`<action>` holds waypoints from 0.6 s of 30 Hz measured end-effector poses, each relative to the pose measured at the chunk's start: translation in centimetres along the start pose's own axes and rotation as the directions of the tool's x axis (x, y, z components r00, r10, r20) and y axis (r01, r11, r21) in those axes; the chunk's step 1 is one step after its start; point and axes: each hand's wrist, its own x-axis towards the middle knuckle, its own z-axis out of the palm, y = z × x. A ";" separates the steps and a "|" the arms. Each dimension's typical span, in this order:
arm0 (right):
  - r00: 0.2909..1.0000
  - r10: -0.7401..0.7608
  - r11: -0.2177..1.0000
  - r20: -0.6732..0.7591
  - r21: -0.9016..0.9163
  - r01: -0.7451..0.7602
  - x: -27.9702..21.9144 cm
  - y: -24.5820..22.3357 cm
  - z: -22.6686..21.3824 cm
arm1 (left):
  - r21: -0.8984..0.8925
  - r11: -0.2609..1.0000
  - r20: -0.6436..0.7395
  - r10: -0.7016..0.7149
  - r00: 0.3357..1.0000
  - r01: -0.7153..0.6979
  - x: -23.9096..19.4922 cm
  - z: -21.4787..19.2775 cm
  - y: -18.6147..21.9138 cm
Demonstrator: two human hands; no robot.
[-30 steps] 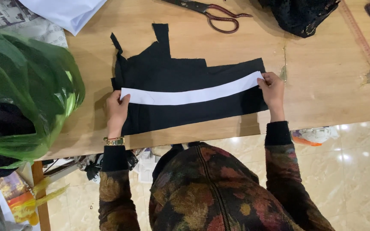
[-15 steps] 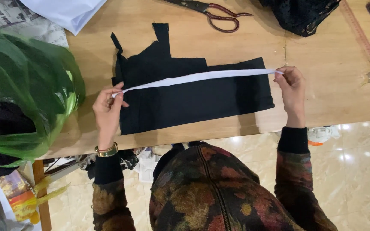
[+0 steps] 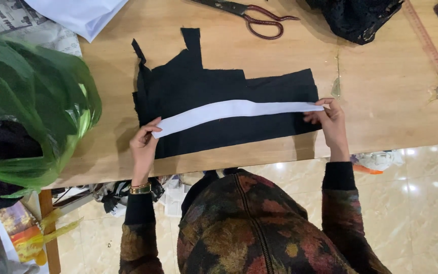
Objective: Aligning a white template on black fabric and cutting out the shape using scissors.
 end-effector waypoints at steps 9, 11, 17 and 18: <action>0.987 -0.071 0.898 -0.142 0.423 0.125 5.6 2.0 -1.0 | -0.106 0.978 -0.066 0.172 0.983 -0.178 4.9 1.5 2.5; 0.983 -0.093 0.897 -0.157 0.415 0.151 5.8 2.4 -1.2 | -0.070 0.969 -0.081 0.230 0.970 -0.236 5.0 1.4 3.3; 0.981 -0.064 0.971 -0.183 0.215 0.103 2.8 3.2 -0.7 | 0.010 0.986 -0.002 0.165 0.986 -0.165 3.1 0.5 0.1; 0.986 -0.059 0.990 -0.156 0.115 0.077 2.6 3.4 -0.7 | 0.104 0.987 0.025 0.124 0.992 -0.126 2.6 0.4 0.1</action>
